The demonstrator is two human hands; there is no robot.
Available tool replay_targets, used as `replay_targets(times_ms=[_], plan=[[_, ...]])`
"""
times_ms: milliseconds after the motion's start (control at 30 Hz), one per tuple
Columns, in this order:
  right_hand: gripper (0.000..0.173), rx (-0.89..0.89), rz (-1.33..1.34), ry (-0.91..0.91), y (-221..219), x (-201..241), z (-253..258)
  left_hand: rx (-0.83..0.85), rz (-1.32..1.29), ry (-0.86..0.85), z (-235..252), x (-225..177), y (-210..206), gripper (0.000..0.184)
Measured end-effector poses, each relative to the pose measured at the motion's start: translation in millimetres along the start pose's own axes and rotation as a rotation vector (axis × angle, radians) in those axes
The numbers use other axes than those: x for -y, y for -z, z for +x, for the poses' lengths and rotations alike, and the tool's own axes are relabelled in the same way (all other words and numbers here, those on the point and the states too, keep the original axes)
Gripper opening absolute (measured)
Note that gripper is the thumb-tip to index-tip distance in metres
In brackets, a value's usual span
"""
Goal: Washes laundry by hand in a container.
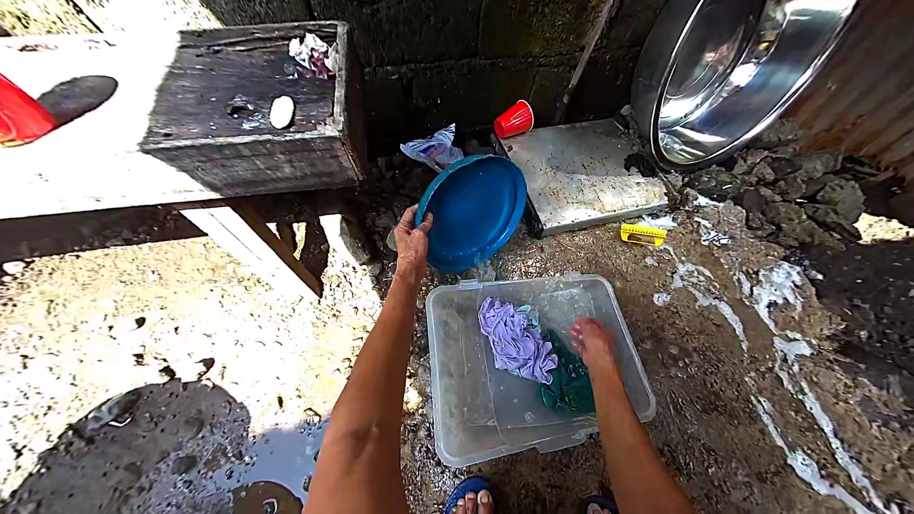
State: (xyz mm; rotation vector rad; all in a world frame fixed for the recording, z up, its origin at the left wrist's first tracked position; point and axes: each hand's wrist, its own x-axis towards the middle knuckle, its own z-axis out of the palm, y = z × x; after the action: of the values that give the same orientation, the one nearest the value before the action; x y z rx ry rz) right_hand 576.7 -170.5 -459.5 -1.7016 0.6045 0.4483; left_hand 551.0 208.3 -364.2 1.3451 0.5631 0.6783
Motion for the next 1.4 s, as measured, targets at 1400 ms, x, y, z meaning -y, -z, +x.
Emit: replay_targets(times_ms=[1400], plan=[[0.049,0.474,-0.923,1.598,-180.0,113.3,-78.4,-0.148,-0.204,0.42,-19.9,-46.9,-23.6,0.033]])
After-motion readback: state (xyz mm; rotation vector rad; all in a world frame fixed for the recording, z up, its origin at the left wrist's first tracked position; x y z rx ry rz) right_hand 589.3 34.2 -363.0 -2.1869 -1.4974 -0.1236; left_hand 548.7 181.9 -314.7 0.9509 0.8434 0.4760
